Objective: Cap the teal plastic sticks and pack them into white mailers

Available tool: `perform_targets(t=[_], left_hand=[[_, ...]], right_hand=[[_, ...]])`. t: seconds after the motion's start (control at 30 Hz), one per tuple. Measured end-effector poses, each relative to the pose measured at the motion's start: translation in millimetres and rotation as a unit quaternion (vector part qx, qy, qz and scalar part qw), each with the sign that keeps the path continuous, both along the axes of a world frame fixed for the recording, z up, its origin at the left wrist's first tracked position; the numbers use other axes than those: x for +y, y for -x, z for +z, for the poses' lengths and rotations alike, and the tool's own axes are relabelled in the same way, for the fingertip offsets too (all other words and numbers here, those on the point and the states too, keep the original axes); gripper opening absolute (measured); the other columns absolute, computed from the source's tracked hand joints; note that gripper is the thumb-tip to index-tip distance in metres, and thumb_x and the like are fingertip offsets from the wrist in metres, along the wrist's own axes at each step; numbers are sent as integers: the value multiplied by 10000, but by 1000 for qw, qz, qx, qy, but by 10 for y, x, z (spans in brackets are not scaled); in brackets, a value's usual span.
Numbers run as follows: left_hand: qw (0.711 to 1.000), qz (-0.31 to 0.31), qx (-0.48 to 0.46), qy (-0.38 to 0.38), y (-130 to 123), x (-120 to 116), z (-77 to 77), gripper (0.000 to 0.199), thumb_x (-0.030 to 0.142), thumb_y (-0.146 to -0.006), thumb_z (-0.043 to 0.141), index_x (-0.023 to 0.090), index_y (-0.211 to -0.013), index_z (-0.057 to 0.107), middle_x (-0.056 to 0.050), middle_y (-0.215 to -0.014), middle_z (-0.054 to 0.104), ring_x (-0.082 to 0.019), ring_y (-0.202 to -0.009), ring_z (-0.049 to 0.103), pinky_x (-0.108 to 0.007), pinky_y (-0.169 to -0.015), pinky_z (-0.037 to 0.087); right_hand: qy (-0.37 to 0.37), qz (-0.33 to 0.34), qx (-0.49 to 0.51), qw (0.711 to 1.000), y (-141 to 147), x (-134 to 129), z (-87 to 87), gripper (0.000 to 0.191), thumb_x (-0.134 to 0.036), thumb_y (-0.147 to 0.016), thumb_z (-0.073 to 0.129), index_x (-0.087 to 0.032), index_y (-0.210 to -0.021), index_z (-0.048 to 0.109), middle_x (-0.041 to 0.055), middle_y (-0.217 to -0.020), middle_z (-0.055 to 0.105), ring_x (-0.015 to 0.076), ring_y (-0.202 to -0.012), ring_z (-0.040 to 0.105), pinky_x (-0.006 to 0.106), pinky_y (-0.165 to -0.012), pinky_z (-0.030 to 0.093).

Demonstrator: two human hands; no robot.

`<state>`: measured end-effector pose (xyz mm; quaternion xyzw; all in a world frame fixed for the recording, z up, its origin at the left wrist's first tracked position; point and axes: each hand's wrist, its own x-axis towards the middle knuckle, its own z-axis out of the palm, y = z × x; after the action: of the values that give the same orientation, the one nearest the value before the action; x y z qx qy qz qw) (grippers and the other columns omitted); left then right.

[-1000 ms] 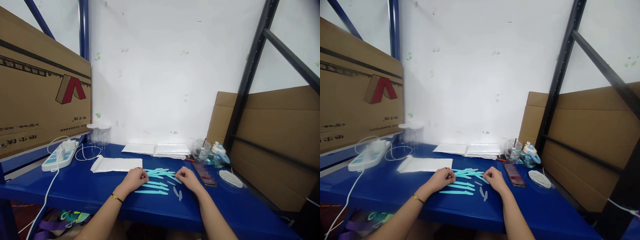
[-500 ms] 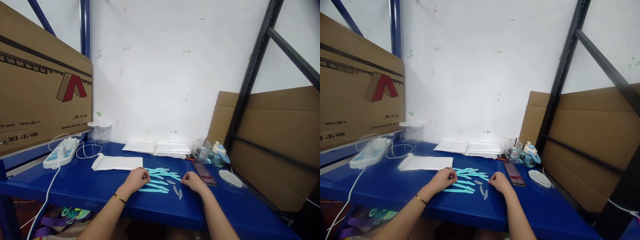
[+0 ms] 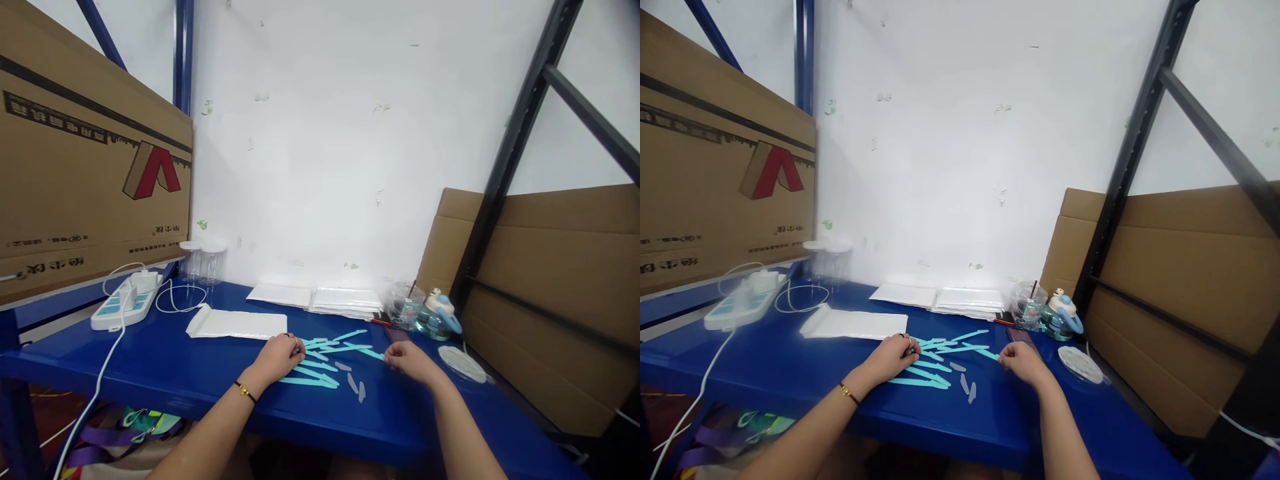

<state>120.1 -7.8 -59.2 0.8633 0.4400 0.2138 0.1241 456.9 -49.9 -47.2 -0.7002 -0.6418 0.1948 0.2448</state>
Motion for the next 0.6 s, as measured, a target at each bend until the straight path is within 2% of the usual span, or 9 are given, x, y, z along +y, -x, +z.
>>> perform_targets(t=[0.1, 0.2, 0.27, 0.33, 0.4, 0.47, 0.6], left_hand=[[999, 4, -26, -20, -14, -21, 26, 213, 333, -834, 469, 235, -847, 658, -27, -815, 612, -176, -802, 554, -255, -710, 392], [996, -10, -79, -36, -74, -90, 114, 259, 383, -864, 445, 251, -984, 633, -29, -966, 614, -184, -909, 545, -263, -778, 399], [993, -40, -104, -39, -143, -153, 182, 303, 407, -877, 429, 268, -1081, 604, -26, -1074, 599, -191, -999, 519, -268, -831, 390], [991, -72, -109, -36, -219, -205, 230, 325, 424, -886, 415, 274, -1110, 595, -21, -1100, 602, -195, -1031, 507, -272, -852, 378], [991, -90, -93, -19, -275, -223, 240, 319, 425, -895, 394, 255, -1019, 634, -20, -1014, 638, -188, -956, 541, -261, -803, 383], [993, -89, -73, 3, -287, -198, 214, 323, 409, -900, 385, 227, -875, 651, -16, -877, 658, -171, -828, 568, -243, -709, 382], [998, -48, -47, -2, -139, -72, 108, 302, 359, -895, 399, 203, -758, 617, -11, -825, 655, -157, -758, 564, -236, -653, 358]], right_hand=[[9, 6, 65, 998, 19, -66, 85, 142, -266, -707, 544, -157, -665, 626, 5, -551, 592, 113, -483, 489, 215, -471, 335], [-2, 13, 94, 996, 142, -128, 164, 149, -285, -704, 547, -159, -655, 611, -7, -540, 557, 113, -489, 463, 218, -473, 314], [-18, 49, 112, 992, 299, -169, 215, 171, -317, -720, 548, -165, -665, 606, -10, -563, 557, 119, -518, 468, 220, -493, 319], [-41, 109, 130, 985, 502, -204, 257, 194, -349, -742, 549, -170, -699, 607, -10, -606, 565, 123, -558, 476, 219, -520, 334], [-52, 155, 141, 976, 704, -221, 277, 214, -373, -764, 546, -170, -725, 603, -10, -629, 560, 120, -572, 471, 217, -532, 340], [-55, 172, 138, 974, 847, -211, 264, 238, -393, -770, 547, -166, -717, 598, -9, -624, 551, 118, -566, 465, 218, -534, 342], [-52, 156, 149, 975, 825, -139, 127, 257, -403, -755, 557, -157, -698, 607, -4, -613, 563, 117, -555, 474, 223, -534, 346]])
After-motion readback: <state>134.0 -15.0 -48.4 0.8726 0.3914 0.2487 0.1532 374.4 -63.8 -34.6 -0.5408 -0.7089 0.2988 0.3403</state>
